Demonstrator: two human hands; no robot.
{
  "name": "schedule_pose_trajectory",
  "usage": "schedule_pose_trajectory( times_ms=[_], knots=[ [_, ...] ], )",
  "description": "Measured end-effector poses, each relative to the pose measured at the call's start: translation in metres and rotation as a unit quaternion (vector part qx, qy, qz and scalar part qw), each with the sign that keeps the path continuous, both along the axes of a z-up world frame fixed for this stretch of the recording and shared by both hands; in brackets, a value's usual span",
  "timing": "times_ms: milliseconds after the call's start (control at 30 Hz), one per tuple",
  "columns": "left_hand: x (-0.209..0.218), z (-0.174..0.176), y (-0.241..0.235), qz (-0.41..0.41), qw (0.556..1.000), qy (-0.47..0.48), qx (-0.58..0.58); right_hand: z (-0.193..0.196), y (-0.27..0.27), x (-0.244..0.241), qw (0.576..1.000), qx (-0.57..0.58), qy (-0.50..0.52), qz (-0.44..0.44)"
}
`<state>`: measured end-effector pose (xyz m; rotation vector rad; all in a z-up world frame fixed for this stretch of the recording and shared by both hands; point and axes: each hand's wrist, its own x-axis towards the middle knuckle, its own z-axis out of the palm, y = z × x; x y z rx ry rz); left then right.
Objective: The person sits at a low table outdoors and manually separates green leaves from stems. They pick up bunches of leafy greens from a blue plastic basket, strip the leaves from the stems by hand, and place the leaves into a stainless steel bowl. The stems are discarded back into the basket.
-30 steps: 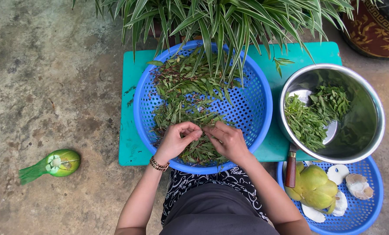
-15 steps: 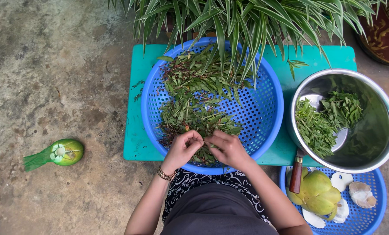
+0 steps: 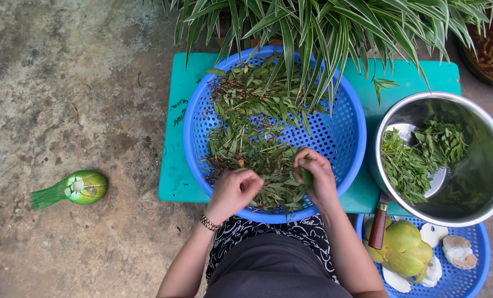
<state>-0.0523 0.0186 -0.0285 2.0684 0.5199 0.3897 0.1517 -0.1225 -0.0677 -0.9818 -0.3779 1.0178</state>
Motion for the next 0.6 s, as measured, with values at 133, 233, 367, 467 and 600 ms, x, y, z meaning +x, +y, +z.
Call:
schedule_pose_trajectory(
  times_ms=[133,233,367,467,600],
  knots=[
    [0.001,0.002,0.063,0.071,0.962,0.225,0.138,0.020,0.000,-0.003,0.992,0.045,0.101,0.053],
    [0.014,-0.019,0.125,0.119,0.958,0.157,0.208,0.030,0.005,-0.012,0.994,-0.014,0.083,0.067],
    [0.051,-0.070,0.166,0.105,0.913,0.300,0.255,0.029,0.004,-0.018,0.990,0.024,0.057,0.128],
    [0.068,-0.093,0.172,0.092,0.867,0.372,0.319,0.035,0.000,-0.018,0.994,-0.031,0.047,0.091],
    [0.057,-0.068,0.170,0.134,0.918,0.309,0.210,0.043,-0.006,-0.013,0.993,-0.089,-0.006,0.079]
  ],
)
